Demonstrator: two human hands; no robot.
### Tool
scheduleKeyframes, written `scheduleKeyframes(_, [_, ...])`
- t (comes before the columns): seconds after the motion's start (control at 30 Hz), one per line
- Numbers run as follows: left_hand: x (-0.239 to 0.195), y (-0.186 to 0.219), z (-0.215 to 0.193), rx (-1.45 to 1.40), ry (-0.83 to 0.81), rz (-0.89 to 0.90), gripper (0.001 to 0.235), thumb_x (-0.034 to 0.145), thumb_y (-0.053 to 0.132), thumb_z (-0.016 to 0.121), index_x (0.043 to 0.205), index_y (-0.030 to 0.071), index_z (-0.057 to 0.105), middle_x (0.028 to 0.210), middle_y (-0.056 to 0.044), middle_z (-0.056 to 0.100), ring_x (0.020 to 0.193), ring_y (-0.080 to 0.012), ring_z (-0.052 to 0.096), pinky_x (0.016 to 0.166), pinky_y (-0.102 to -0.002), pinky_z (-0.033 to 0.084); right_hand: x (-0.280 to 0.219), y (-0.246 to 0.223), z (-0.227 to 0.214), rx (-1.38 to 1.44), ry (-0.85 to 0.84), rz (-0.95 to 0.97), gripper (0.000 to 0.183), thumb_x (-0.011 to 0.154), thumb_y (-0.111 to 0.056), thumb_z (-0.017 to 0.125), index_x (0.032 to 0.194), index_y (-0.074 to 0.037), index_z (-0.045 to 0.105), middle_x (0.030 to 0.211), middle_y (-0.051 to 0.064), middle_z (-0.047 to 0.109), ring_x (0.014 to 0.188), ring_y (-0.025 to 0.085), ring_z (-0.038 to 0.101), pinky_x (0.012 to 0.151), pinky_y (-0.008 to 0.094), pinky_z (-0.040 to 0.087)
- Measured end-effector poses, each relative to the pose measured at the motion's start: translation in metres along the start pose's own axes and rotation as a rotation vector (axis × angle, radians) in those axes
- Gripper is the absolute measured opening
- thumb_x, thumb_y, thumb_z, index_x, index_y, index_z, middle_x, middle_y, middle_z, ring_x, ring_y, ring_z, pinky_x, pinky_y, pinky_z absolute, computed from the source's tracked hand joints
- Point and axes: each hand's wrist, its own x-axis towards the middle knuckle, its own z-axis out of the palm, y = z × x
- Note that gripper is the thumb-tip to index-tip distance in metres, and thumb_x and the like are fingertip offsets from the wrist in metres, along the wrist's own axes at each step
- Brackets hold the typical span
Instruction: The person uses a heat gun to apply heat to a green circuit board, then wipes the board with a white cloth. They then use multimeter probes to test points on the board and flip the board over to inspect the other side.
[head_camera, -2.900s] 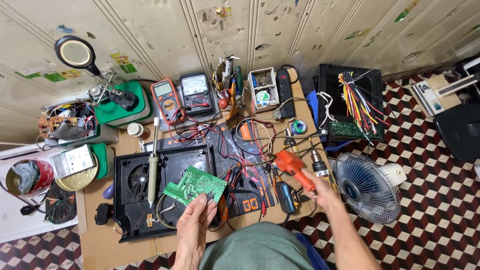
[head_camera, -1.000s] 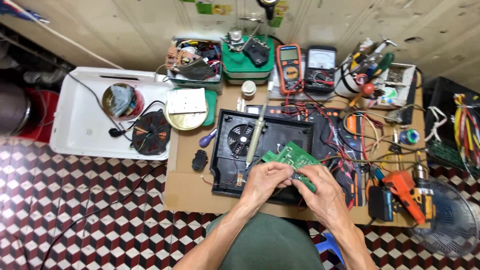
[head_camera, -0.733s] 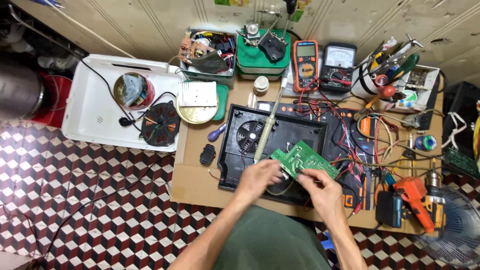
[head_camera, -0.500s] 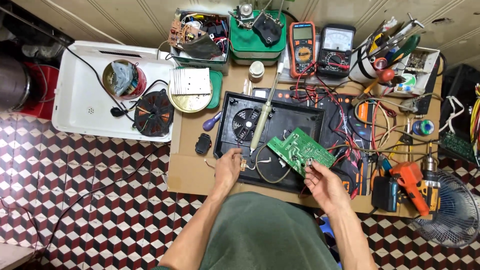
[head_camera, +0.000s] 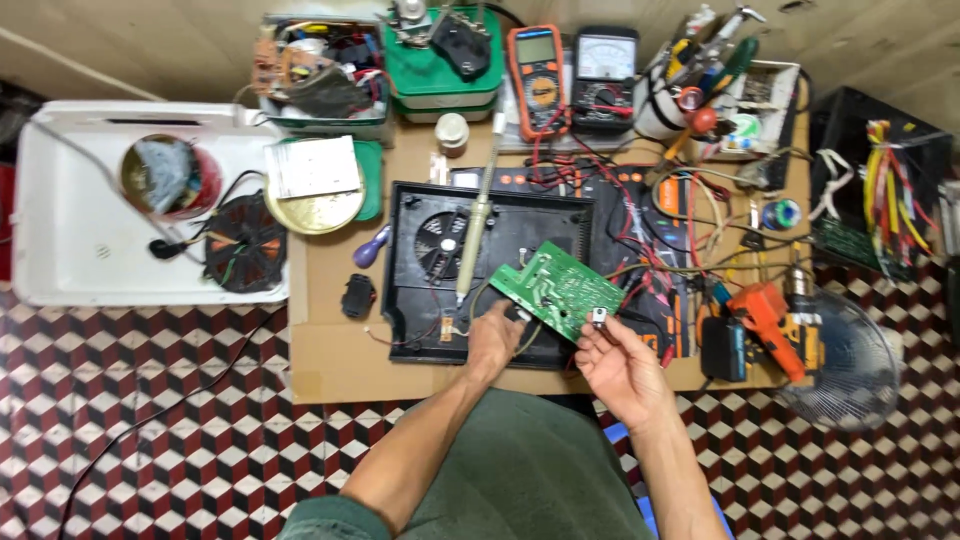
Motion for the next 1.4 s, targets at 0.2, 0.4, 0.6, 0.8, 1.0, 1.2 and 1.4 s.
scheduleKeyframes(0.2, [0.014,0.006,0.028,-0.04,0.054,-0.27,0.037,0.083,0.021,0.075,0.117,0.011,0.067,0.081,-0.012,0.078,0.081,-0.0314,0.076,0.08,-0.044,0.058,-0.023,-0.01,0.021,0.137,-0.16,0.023,0.02,0.097,-0.018,0.066,0.107,-0.002,0.068,0.099,0.011,0.071,0.086,0.019,0.064,0.076,0.032,0.052])
scheduleKeyframes(0.4, [0.028,-0.018,0.051,0.119,0.144,-0.264,0.017,0.087,0.028,0.074,0.094,0.013,0.078,0.088,-0.015,0.076,0.088,-0.0357,0.074,0.084,-0.047,0.058,-0.03,-0.018,0.026,0.149,-0.239,0.054,0.017,0.098,-0.016,0.065,0.107,-0.002,0.067,0.098,0.01,0.069,0.086,0.018,0.061,0.077,0.031,0.051])
scheduleKeyframes(0.6, [0.0,0.004,-0.005,0.229,-0.018,-0.138,0.021,0.084,0.024,0.074,0.092,0.005,0.07,0.09,-0.023,0.074,0.089,-0.0393,0.072,0.082,-0.047,0.057,-0.023,-0.017,0.022,0.141,-0.228,0.061,0.017,0.096,-0.016,0.067,0.106,-0.003,0.068,0.1,0.01,0.071,0.088,0.019,0.063,0.077,0.032,0.052])
scheduleKeyframes(0.8, [-0.069,0.112,-0.103,-0.082,0.004,-0.04,0.016,0.084,0.017,0.071,0.089,0.003,0.064,0.102,-0.016,0.077,0.087,-0.0237,0.077,0.079,-0.036,0.061,0.002,0.009,0.018,-0.088,-0.216,-0.018,0.02,0.097,-0.012,0.069,0.114,-0.001,0.068,0.101,0.01,0.072,0.092,0.019,0.066,0.081,0.032,0.054])
scheduleKeyframes(1.0, [-0.086,0.161,-0.124,-0.344,-0.002,0.267,0.014,0.091,0.014,0.072,0.097,0.003,0.067,0.124,-0.014,0.075,0.105,-0.0177,0.074,0.092,-0.031,0.057,0.001,0.045,0.047,-0.195,-0.259,-0.057,0.026,0.093,-0.009,0.066,0.118,0.0,0.065,0.112,0.008,0.07,0.104,0.017,0.067,0.096,0.034,0.056])
scheduleKeyframes(1.2, [-0.087,0.164,-0.122,-0.824,-0.174,0.114,0.032,0.091,0.014,0.071,0.122,0.009,0.065,0.115,-0.005,0.073,0.102,-0.0097,0.067,0.089,-0.025,0.055,-0.017,0.033,0.056,0.043,-0.366,0.024,0.026,0.094,-0.013,0.067,0.118,-0.002,0.065,0.112,0.009,0.07,0.101,0.019,0.067,0.092,0.036,0.056])
scheduleKeyframes(1.4, [-0.072,0.155,-0.102,-0.884,-0.213,0.086,0.023,0.098,0.016,0.068,0.117,0.004,0.072,0.097,0.001,0.071,0.081,-0.0038,0.06,0.073,-0.02,0.052,-0.019,0.017,0.052,-0.02,-0.409,0.087,0.022,0.098,-0.015,0.069,0.116,-0.002,0.068,0.105,0.008,0.07,0.093,0.019,0.069,0.085,0.034,0.057])
